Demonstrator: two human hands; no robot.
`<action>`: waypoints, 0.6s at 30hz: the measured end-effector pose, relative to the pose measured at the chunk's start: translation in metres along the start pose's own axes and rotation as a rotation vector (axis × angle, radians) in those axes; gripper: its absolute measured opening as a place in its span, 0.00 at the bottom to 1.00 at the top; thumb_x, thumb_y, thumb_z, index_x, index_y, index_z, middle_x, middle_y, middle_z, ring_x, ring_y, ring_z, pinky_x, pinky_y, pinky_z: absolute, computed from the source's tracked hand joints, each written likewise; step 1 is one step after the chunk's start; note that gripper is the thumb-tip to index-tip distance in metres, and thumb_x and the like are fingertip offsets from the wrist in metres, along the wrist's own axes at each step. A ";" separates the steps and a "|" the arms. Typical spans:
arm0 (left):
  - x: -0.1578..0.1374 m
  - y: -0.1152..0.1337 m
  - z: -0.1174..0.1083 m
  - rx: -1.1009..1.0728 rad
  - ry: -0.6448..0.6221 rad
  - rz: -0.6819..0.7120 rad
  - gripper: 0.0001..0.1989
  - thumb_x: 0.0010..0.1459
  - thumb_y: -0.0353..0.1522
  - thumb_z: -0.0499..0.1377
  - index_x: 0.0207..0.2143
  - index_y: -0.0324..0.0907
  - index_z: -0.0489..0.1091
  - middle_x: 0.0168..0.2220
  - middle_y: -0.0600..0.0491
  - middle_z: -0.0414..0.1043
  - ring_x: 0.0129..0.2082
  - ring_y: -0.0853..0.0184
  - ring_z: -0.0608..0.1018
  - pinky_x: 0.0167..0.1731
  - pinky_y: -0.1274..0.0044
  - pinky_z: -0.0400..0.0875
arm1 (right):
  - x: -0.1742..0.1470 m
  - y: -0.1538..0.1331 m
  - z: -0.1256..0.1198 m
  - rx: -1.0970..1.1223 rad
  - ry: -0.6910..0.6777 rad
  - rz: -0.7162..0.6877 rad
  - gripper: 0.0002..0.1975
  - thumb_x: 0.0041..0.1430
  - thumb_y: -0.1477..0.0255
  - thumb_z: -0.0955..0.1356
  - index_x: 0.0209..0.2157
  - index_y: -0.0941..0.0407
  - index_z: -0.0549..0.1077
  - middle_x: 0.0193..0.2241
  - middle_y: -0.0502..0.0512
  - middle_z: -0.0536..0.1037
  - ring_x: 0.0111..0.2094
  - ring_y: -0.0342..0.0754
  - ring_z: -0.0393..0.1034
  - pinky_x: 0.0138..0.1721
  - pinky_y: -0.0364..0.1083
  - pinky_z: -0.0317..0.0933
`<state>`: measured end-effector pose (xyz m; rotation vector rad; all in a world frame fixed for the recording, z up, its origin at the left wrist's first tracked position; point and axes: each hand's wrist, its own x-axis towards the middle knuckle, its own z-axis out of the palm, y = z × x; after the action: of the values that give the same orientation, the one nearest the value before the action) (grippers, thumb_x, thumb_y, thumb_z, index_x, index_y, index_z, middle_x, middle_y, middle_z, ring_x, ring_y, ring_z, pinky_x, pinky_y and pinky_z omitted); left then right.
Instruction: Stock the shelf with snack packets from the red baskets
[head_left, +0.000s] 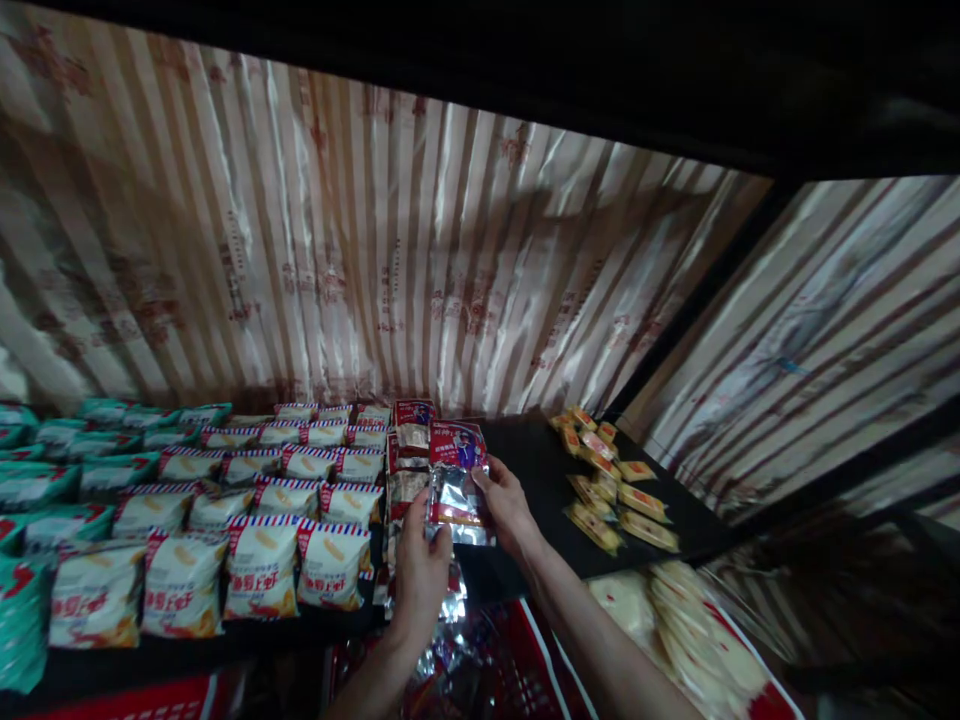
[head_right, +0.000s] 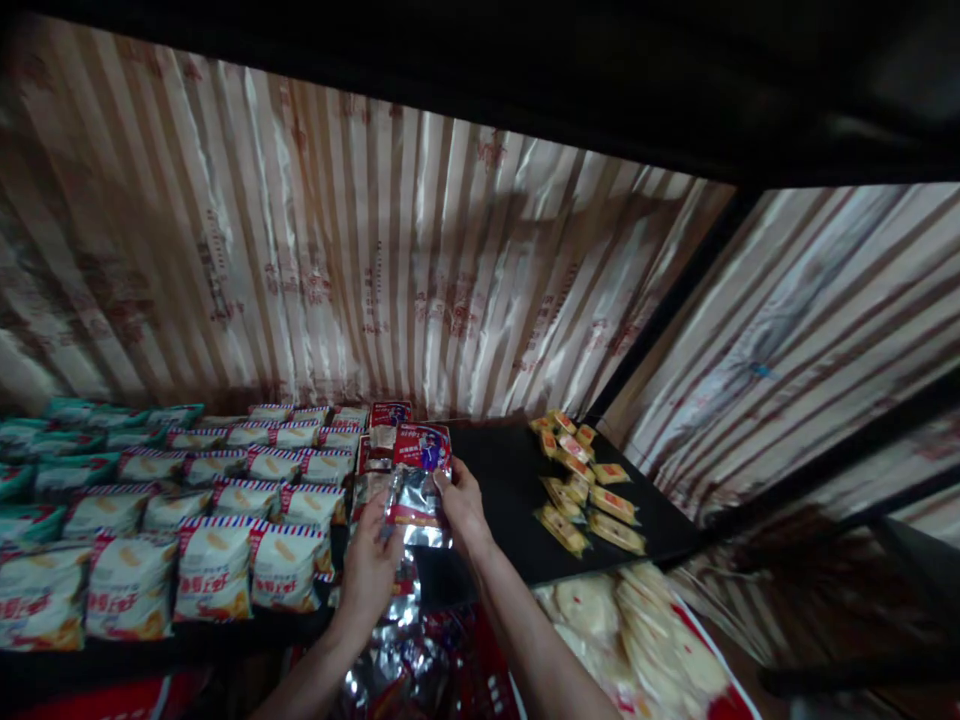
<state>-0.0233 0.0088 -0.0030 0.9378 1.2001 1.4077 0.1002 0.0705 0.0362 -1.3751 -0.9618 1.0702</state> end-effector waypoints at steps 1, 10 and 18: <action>0.005 -0.001 -0.002 0.018 -0.011 0.028 0.26 0.46 0.32 0.62 0.50 0.45 0.65 0.48 0.47 0.71 0.49 0.59 0.72 0.46 0.72 0.68 | 0.005 0.001 0.002 -0.022 -0.002 0.003 0.20 0.41 0.63 0.70 0.39 0.55 0.71 0.30 0.53 0.78 0.28 0.48 0.71 0.29 0.44 0.64; 0.018 -0.015 -0.020 0.292 0.054 0.237 0.17 0.52 0.29 0.54 0.45 0.44 0.71 0.54 0.45 0.62 0.55 0.57 0.65 0.55 0.65 0.60 | 0.029 0.016 0.012 -0.119 -0.004 0.027 0.17 0.42 0.66 0.69 0.37 0.57 0.73 0.26 0.53 0.77 0.25 0.45 0.69 0.26 0.43 0.61; 0.017 -0.016 -0.016 0.308 0.045 0.247 0.20 0.50 0.29 0.56 0.48 0.43 0.70 0.59 0.46 0.58 0.61 0.54 0.57 0.60 0.65 0.52 | 0.036 0.006 0.031 -0.196 -0.019 0.015 0.12 0.44 0.72 0.67 0.34 0.57 0.74 0.27 0.53 0.78 0.25 0.45 0.70 0.27 0.43 0.62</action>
<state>-0.0382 0.0220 -0.0227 1.3105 1.3974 1.4660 0.0796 0.1133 0.0274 -1.5354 -1.0941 1.0226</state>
